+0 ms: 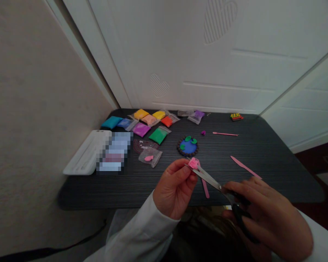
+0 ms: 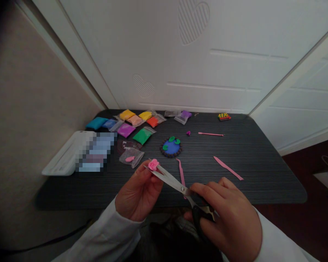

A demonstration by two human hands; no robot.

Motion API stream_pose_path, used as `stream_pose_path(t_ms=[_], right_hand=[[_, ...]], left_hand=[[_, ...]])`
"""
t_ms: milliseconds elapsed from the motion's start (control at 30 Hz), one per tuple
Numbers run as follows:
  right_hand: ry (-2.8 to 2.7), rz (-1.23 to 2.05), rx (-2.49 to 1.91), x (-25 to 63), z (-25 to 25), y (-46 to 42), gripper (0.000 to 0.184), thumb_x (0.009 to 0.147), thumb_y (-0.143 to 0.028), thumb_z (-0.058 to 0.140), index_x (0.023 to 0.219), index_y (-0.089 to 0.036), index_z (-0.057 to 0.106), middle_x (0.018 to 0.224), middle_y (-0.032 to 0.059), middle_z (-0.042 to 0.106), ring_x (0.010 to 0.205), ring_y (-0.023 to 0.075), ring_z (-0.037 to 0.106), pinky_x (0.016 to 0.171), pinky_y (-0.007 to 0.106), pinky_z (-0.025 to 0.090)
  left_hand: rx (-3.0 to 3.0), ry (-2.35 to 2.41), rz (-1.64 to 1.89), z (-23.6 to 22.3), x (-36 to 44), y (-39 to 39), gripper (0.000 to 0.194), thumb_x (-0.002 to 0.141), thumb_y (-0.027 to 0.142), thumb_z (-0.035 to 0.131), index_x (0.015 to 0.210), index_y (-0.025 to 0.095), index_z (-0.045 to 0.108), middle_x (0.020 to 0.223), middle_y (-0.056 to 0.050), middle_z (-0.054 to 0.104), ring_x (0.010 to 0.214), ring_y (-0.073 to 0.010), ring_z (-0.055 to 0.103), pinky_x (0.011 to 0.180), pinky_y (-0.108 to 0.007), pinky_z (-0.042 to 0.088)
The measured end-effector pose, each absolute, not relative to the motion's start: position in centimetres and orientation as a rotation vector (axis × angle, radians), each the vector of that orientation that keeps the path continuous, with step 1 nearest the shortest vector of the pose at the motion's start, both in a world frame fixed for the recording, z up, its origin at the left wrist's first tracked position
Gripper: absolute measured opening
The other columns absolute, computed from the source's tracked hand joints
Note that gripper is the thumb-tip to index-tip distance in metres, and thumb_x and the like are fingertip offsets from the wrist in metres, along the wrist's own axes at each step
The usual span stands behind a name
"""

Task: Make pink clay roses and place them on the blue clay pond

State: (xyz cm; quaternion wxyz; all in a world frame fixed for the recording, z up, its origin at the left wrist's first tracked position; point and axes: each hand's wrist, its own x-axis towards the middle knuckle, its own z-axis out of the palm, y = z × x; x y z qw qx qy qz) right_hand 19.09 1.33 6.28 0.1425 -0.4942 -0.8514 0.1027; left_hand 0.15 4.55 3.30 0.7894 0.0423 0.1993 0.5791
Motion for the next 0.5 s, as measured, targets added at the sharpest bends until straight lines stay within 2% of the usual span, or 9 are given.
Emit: stream_pose_path(t_ms=[200, 500], right_hand=[[-2.47, 0.289, -1.424, 18.88, 6.69, 1.51, 0.028, 0.073, -0.038, 0.052, 0.097, -0.025, 0.053, 0.07, 0.0011, 0.058, 0.064, 0.0157, 0.052, 0.059, 0.029, 0.039], [-2.498, 0.257, -1.45, 18.73, 6.86, 1.89, 0.027, 0.072, -0.037, 0.053, 0.097, -0.025, 0.053, 0.075, 0.0013, 0.06, 0.067, 0.0168, 0.053, 0.066, 0.033, 0.04]], left_hand=[[0.055, 0.461, 1.267, 3.32, 0.24, 4.54, 0.011, 0.066, 0.002, 0.059, 0.068, 0.012, 0.064, 0.07, -0.002, 0.067, 0.062, -0.006, 0.062, 0.055, -0.007, 0.049], [0.019, 0.426, 1.319, 3.16, 0.51, 4.66, 0.014, 0.067, 0.0, 0.057, 0.068, 0.012, 0.065, 0.07, -0.002, 0.068, 0.063, -0.0069, 0.063, 0.058, -0.009, 0.051]])
